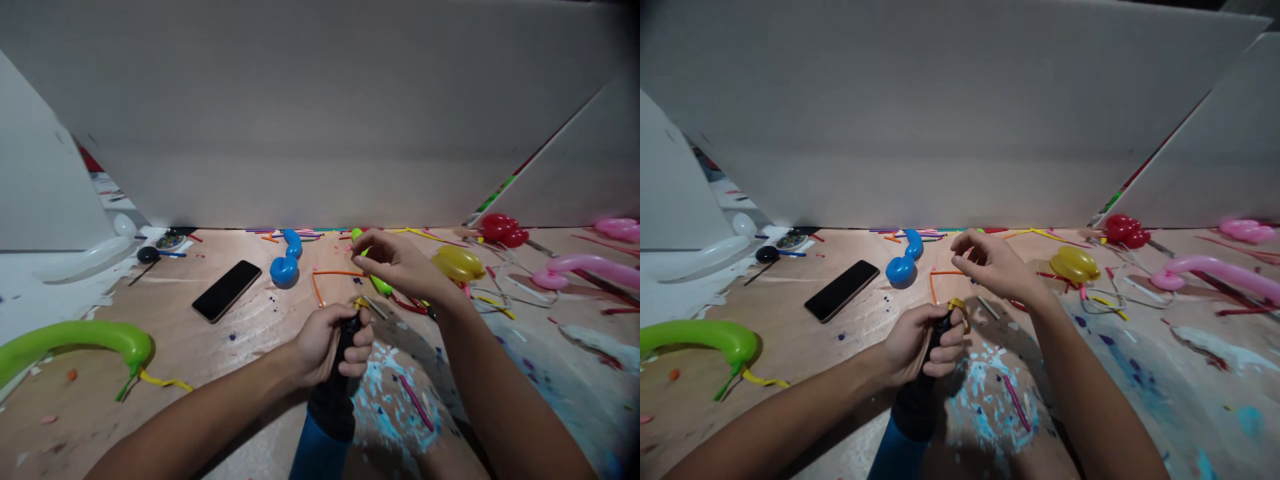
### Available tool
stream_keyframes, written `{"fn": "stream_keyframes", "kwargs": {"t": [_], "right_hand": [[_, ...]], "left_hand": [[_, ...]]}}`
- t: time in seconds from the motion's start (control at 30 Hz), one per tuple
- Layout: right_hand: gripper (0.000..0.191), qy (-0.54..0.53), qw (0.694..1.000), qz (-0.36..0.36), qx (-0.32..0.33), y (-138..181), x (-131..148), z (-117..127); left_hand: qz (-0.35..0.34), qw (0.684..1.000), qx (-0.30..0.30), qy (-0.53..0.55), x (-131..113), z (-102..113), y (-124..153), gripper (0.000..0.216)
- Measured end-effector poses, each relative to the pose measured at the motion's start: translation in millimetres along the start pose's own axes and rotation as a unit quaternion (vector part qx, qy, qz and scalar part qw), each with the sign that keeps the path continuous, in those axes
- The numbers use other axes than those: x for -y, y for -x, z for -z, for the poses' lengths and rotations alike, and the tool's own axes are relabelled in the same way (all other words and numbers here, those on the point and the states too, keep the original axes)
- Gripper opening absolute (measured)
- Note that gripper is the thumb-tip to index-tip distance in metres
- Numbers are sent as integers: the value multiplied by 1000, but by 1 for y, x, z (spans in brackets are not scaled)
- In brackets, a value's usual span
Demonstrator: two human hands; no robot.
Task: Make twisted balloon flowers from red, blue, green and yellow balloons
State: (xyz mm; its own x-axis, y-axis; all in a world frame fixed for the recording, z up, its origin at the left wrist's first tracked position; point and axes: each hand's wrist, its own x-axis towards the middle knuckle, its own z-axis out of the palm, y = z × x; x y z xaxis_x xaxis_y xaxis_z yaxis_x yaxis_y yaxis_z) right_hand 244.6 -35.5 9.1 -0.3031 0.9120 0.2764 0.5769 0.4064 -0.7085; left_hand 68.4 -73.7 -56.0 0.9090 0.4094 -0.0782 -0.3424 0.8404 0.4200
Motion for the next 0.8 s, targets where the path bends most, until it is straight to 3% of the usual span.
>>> {"fn": "stream_keyframes", "kwargs": {"t": [0.23, 0.3, 0.4, 0.47, 0.57, 0.67, 0.8], "right_hand": [[21, -10, 1000, -3, 19, -2, 1, 0], [23, -30, 995, 1, 92, 0, 4, 4], [26, -27, 965, -13, 260, 5, 9, 12], [30, -15, 948, -33, 317, 8, 11, 15], [28, -17, 945, -30, 326, 10, 10, 16], [26, -5, 957, -2, 289, 12, 7, 15], [24, -83, 953, -37, 288, 14, 8, 13]], "left_hand": [[16, 999, -33, -18, -2, -2, -1, 22], [18, 999, -31, -18, -1, -1, -1, 17], [30, 999, -31, -22, 0, 1, -3, 14], [44, 998, -29, -27, 2, 3, -4, 18], [46, 998, -34, -30, 3, 3, -4, 16], [42, 998, -30, -32, 1, 1, -1, 11], [42, 998, -19, -30, -1, -3, 3, 14]]}}
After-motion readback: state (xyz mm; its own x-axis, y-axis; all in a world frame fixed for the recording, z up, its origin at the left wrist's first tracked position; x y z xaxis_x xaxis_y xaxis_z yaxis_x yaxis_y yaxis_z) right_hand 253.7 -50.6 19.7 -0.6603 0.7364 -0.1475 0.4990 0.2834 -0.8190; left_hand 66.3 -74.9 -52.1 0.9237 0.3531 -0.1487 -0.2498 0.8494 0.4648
